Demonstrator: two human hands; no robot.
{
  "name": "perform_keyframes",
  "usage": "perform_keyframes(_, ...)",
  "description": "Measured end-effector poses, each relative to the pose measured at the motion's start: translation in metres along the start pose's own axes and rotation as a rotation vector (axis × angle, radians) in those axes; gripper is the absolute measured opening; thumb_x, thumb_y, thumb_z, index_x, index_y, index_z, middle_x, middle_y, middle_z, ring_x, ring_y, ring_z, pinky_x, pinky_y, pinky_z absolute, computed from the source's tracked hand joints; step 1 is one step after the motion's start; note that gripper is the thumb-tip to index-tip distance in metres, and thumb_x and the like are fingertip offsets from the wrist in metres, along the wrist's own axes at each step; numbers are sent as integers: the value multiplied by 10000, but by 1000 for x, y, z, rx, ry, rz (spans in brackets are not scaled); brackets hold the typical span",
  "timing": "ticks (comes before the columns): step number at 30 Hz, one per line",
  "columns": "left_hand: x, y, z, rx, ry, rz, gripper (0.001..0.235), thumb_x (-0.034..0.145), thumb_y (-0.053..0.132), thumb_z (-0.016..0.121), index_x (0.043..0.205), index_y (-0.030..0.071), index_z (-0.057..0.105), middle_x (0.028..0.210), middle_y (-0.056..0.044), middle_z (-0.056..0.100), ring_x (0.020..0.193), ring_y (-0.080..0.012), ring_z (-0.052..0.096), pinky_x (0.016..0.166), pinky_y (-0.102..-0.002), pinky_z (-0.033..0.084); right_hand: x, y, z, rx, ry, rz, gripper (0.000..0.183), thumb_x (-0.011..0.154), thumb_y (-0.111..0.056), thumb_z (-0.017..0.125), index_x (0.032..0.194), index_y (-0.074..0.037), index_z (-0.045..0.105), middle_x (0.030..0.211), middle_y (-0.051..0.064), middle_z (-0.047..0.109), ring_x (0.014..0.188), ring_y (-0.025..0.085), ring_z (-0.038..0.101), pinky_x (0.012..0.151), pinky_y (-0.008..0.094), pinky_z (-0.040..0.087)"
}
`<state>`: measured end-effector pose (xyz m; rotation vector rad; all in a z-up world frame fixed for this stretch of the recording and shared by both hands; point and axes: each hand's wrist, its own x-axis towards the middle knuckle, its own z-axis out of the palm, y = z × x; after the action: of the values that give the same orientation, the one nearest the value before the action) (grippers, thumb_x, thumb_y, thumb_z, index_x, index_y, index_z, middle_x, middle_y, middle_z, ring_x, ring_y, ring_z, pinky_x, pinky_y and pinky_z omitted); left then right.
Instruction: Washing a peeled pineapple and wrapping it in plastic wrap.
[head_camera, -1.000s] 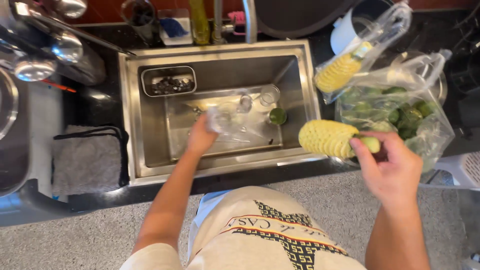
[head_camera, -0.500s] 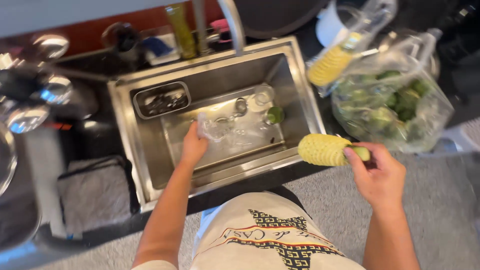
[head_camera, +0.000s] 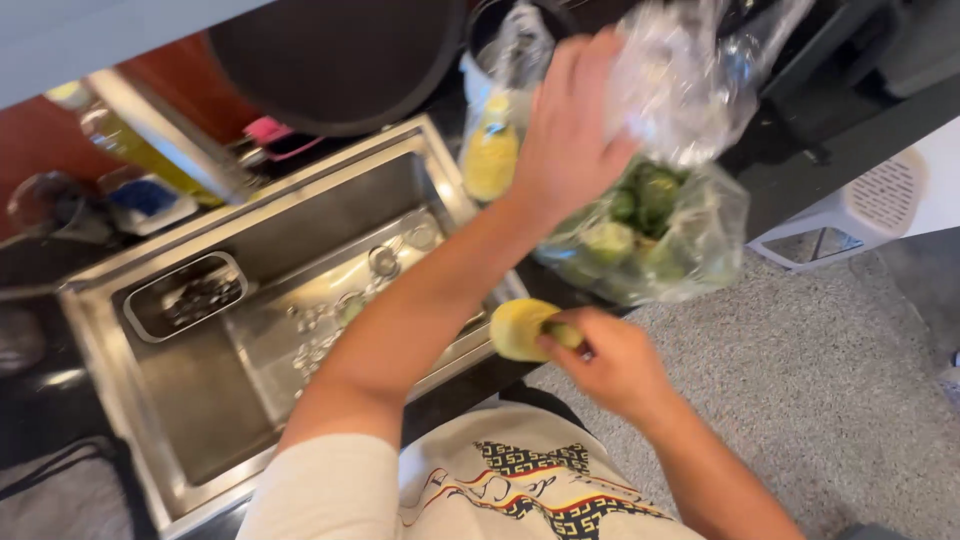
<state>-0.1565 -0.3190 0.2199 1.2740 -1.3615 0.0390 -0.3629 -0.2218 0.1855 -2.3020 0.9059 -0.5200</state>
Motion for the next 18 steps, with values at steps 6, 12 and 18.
perform_keyframes(6,108,-92,142,397,-442,-270,918,802,532,898,1409,75,383,1480,-195,413,1398,-397,376,1135,-532,321,26,34,-36,111,-131,-206,276,863,-247,811,995,-50,669,922,93,738,620,230,727,523,346,563)
perform_keyframes(12,9,-64,53,-864,-513,-284,749,1071,293,723,1661,47,333,1626,-99,437,1545,-227,429,1352,-397,312,49,57,-50,43,-113,-381,267,837,-245,837,956,-75,669,817,99,688,671,321,673,577,420,531)
perform_keyframes(18,-210,-39,-98,-531,1,-696,949,809,659,781,1479,45,506,1438,-116,653,1361,-269,609,1110,-402,470,85,30,-36,108,-221,-564,281,882,-262,823,987,-61,658,786,99,667,626,274,652,553,382,509)
